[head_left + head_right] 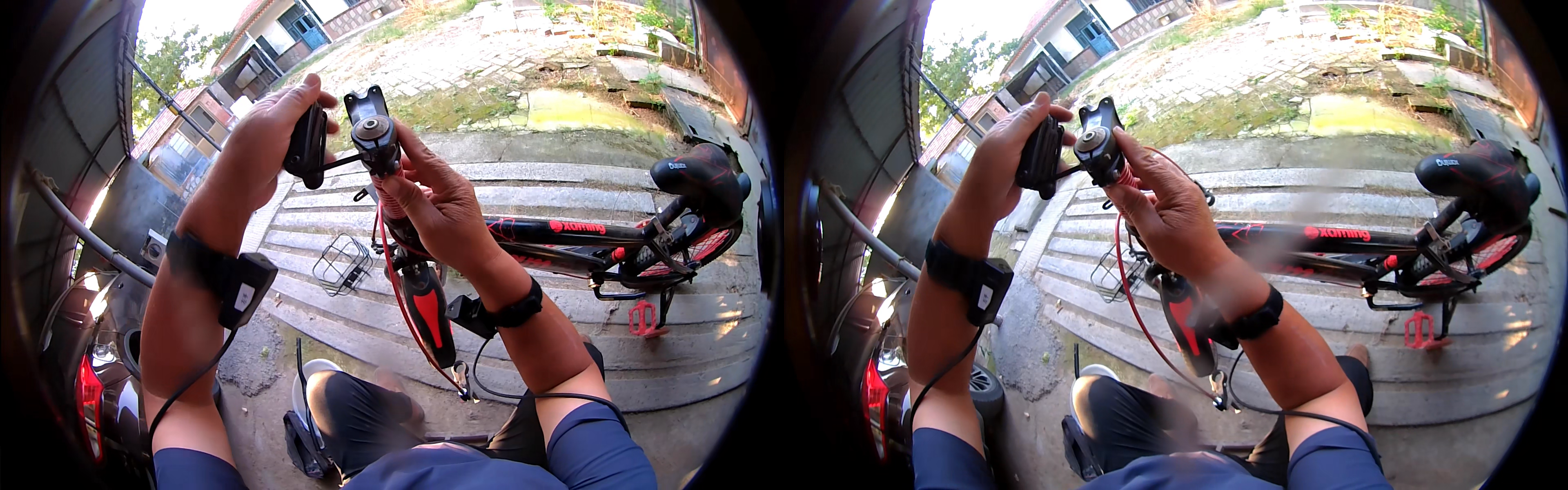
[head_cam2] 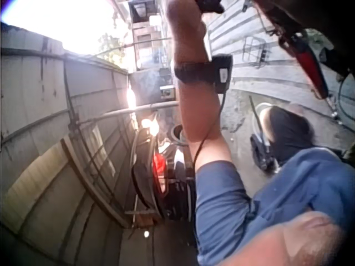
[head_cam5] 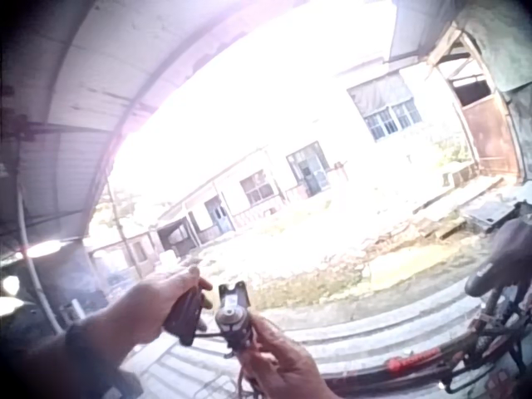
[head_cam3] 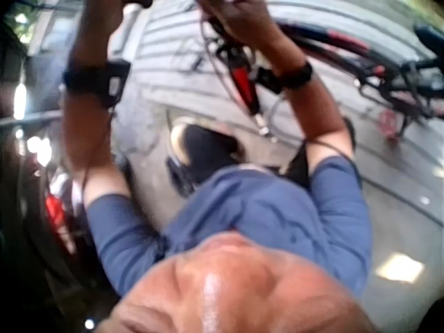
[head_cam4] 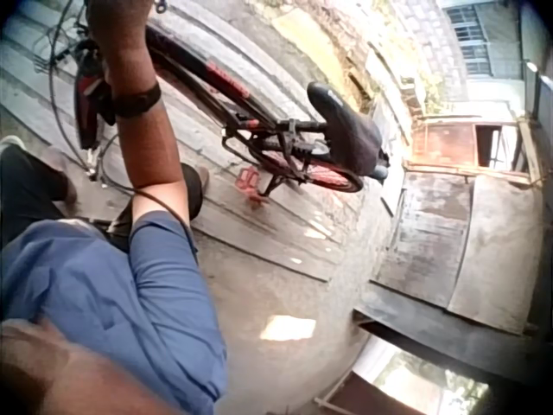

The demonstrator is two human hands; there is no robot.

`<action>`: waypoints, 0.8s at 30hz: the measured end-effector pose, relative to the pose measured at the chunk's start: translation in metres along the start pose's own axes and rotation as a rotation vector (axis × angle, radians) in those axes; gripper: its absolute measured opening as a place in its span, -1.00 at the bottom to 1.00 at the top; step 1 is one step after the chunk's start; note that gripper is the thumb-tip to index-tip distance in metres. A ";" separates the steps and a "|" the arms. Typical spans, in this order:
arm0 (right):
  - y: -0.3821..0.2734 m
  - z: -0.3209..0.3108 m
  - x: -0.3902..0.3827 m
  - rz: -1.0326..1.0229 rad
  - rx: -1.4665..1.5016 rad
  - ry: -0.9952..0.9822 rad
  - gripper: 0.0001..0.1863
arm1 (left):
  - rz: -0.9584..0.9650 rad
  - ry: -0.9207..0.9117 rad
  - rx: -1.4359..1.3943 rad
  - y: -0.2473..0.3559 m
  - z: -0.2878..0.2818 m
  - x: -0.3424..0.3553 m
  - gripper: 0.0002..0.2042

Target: The person is repairing a bicycle's front brake system. They disassemble the brake caliper, remove the brake pads, and use a screwdriver to adjust the internal mechanism. The person then reassembles the caliper and attaches it to the bicycle's front fork.

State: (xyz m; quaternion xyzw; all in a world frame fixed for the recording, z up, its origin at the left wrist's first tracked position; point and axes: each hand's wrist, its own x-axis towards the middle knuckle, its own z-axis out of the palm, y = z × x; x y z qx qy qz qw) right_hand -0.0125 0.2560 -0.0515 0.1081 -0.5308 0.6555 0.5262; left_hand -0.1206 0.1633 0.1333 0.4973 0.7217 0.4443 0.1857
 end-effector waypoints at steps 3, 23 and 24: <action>0.004 -0.004 0.001 -0.103 -0.124 -0.041 -0.36 | 0.415 0.182 0.302 -0.016 -0.008 -0.003 -0.66; -0.006 0.000 -0.006 -0.002 -0.092 0.003 -0.35 | 1.323 0.126 1.032 -0.046 -0.025 -0.003 -0.30; -0.004 0.001 -0.005 -0.020 -0.070 0.006 -0.36 | 1.327 0.131 1.034 -0.047 -0.024 -0.003 -0.29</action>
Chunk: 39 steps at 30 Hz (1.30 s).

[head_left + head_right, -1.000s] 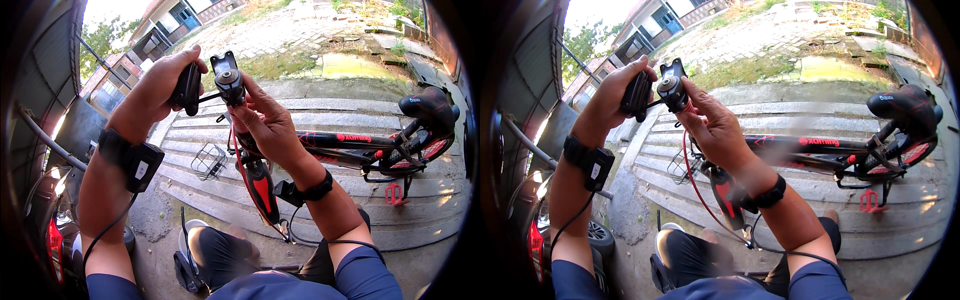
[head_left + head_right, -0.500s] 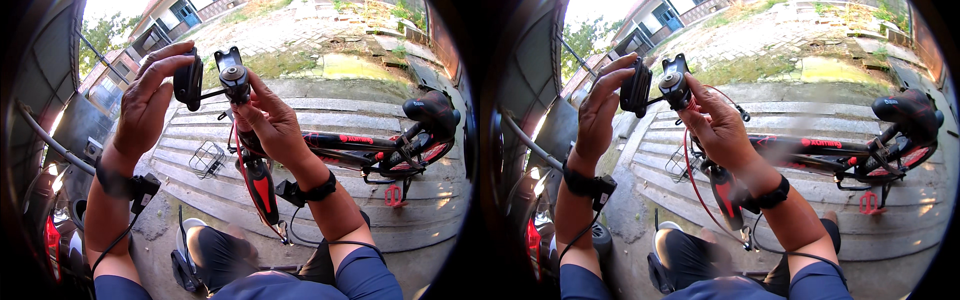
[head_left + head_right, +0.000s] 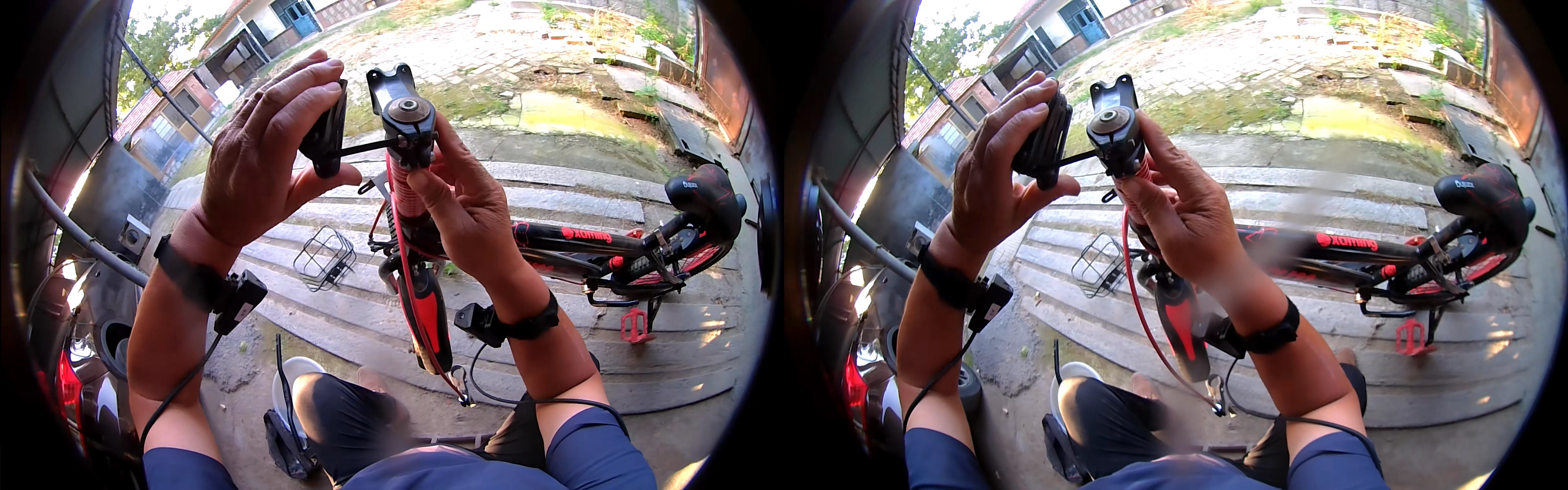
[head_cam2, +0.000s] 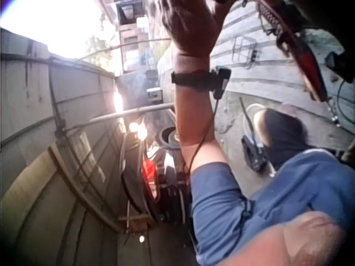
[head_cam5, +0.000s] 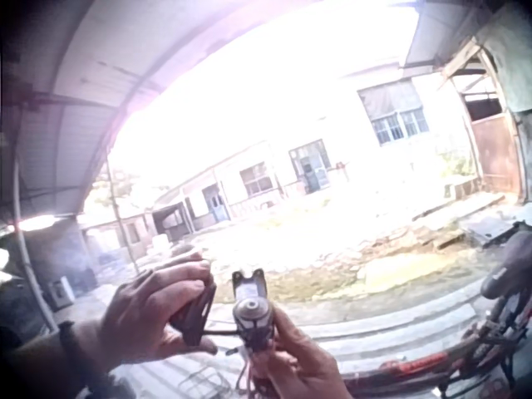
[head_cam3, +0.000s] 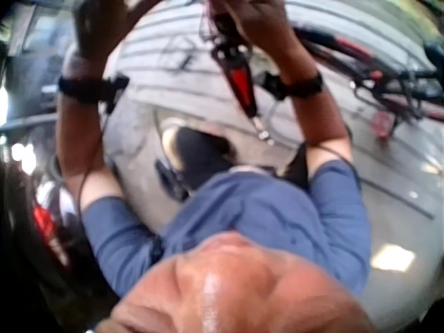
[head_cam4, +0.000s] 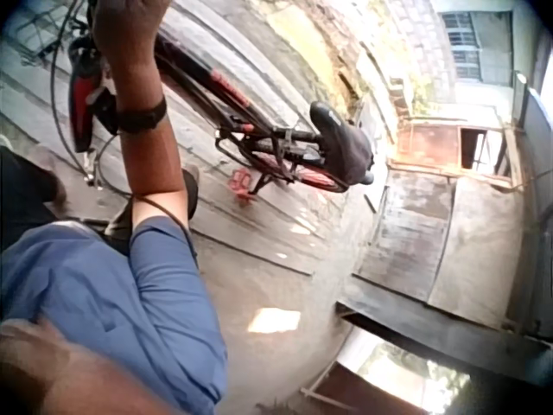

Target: The person is repairing a bicycle's front brake system. They disassemble the brake caliper, remove the brake pads, and use a screwdriver to adjust the internal mechanism. The person then reassembles the caliper and attaches it to the bicycle's front fork.

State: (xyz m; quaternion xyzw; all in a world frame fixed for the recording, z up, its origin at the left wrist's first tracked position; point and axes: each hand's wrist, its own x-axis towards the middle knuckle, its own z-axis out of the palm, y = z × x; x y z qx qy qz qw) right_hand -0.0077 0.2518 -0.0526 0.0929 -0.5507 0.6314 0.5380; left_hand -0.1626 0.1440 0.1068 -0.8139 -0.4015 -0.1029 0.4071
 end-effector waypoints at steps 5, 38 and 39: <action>0.001 0.001 0.000 -0.020 0.021 0.006 -0.35 | -0.003 0.024 -0.011 0.001 0.001 -0.001 -0.27; 0.002 0.000 0.002 0.005 0.002 -0.004 -0.35 | -1.199 0.037 -1.464 0.101 -0.047 0.008 -0.04; 0.003 0.002 0.002 0.002 0.015 0.008 -0.36 | -1.170 0.105 -1.480 0.104 -0.045 0.007 0.01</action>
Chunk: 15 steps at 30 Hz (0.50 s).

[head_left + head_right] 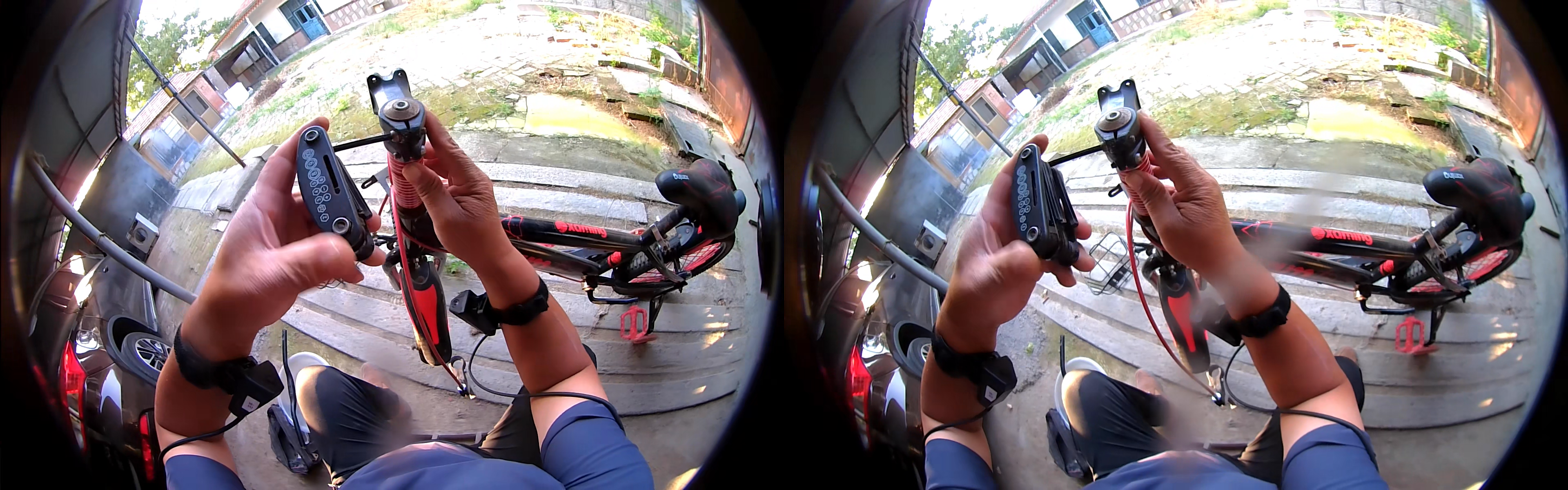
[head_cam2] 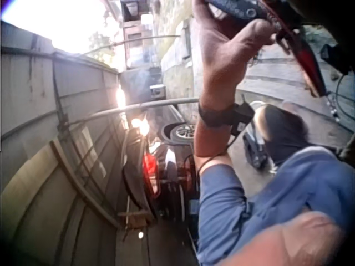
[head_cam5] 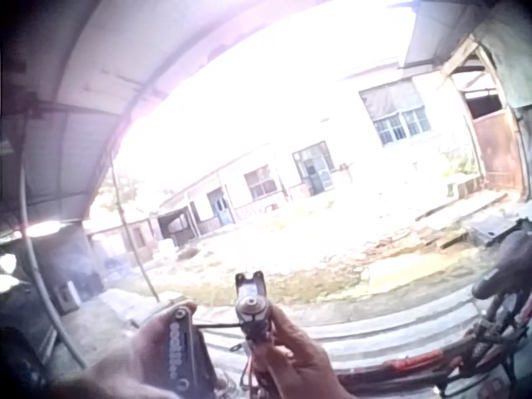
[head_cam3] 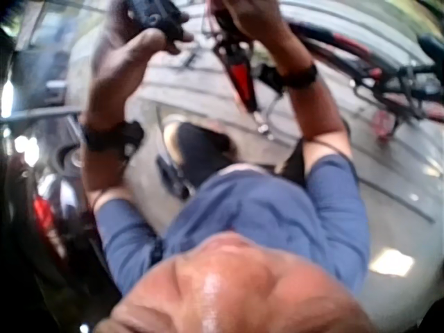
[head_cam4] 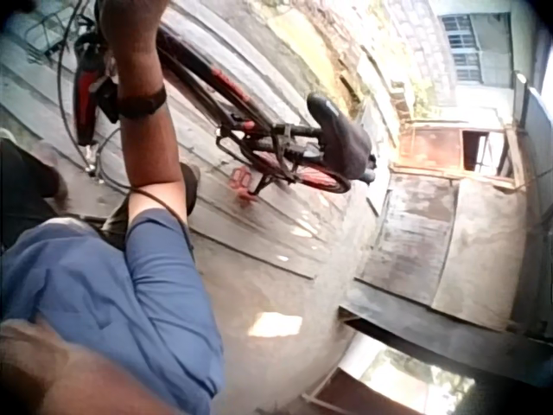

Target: The person is repairing a bicycle's front brake system. They disassemble the brake caliper, remove the brake pads, and use a screwdriver to adjust the internal mechanism. The person then reassembles the caliper and attaches it to the bicycle's front fork.

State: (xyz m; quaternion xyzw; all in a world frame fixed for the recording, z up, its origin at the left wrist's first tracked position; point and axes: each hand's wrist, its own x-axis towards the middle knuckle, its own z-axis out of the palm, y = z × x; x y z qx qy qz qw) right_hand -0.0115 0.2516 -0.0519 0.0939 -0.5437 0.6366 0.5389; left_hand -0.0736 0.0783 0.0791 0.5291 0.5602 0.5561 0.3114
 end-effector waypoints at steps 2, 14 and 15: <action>0.002 0.003 0.000 -0.002 0.011 0.006 -0.35 | -0.011 0.012 0.054 -0.001 -0.004 -0.003 0.16; 0.004 -0.002 0.003 -0.084 -0.076 0.019 -0.36 | 0.665 0.040 1.019 -0.020 -0.014 0.005 -0.16; 0.006 -0.002 0.003 -0.100 -0.090 0.021 -0.36 | 0.650 0.054 0.968 -0.021 -0.013 0.006 -0.17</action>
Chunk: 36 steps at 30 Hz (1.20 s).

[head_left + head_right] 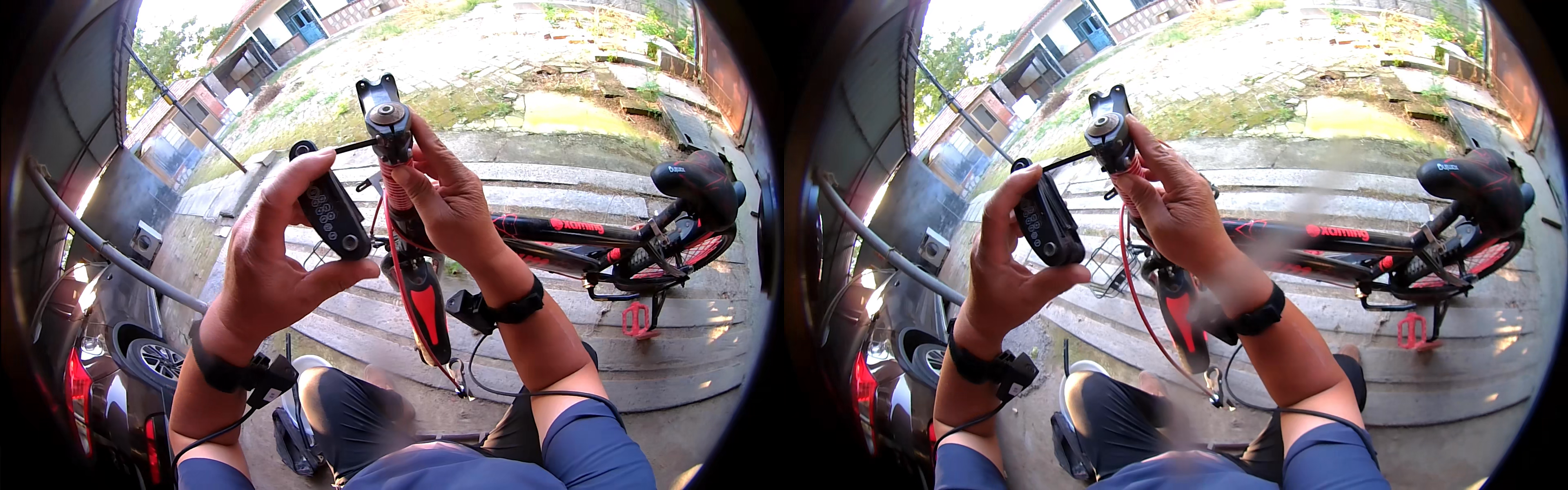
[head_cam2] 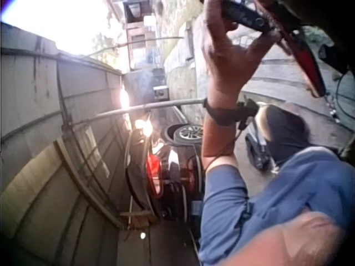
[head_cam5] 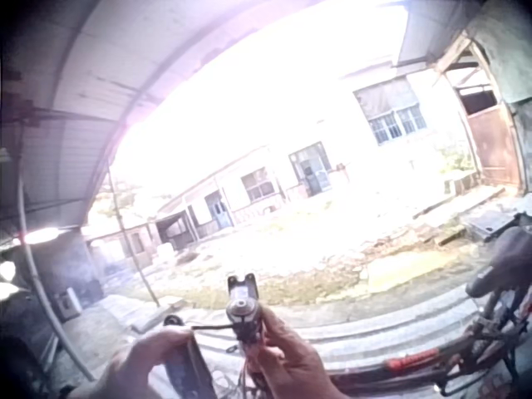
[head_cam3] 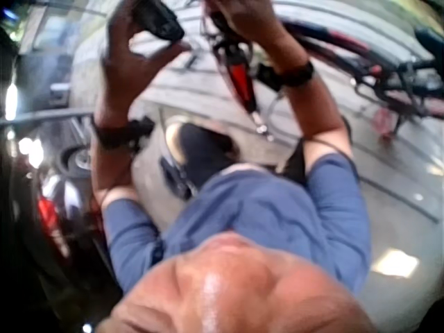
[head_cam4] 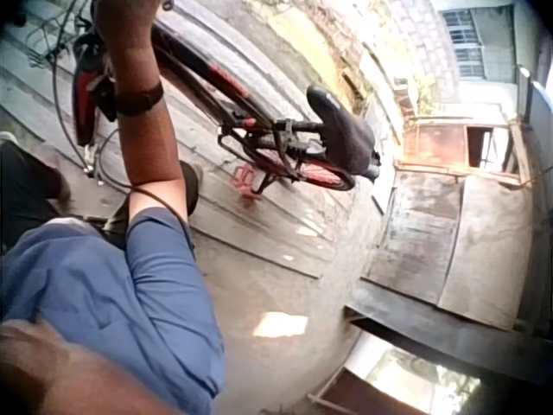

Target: The person is repairing a bicycle's front brake system. They disassemble the brake caliper, remove the brake pads, and use a screwdriver to adjust the internal mechanism. The person then reassembles the caliper and attaches it to the bicycle's front fork.

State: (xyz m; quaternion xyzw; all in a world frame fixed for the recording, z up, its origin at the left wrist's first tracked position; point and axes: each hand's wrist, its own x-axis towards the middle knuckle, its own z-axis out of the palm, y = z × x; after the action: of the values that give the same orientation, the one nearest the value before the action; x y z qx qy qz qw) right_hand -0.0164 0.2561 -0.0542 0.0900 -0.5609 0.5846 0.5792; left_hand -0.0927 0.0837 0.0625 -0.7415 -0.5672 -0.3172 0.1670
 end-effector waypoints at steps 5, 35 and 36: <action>-0.007 0.001 -0.001 0.065 0.045 -0.009 -0.36 | -0.070 -0.116 0.147 -0.007 -0.008 -0.005 -0.09; -0.007 -0.002 -0.003 0.108 0.053 -0.058 -0.35 | -0.371 -0.016 -0.172 -0.012 -0.025 0.072 -0.59; -0.008 -0.003 -0.002 0.111 0.048 -0.061 -0.35 | -0.394 -0.032 -0.168 -0.012 -0.026 0.075 -0.57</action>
State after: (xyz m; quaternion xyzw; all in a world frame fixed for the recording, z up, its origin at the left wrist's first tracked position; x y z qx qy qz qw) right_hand -0.0080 0.2546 -0.0528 0.0902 -0.5681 0.6262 0.5263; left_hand -0.0998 0.1266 0.1296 -0.6326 -0.6754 -0.3778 0.0304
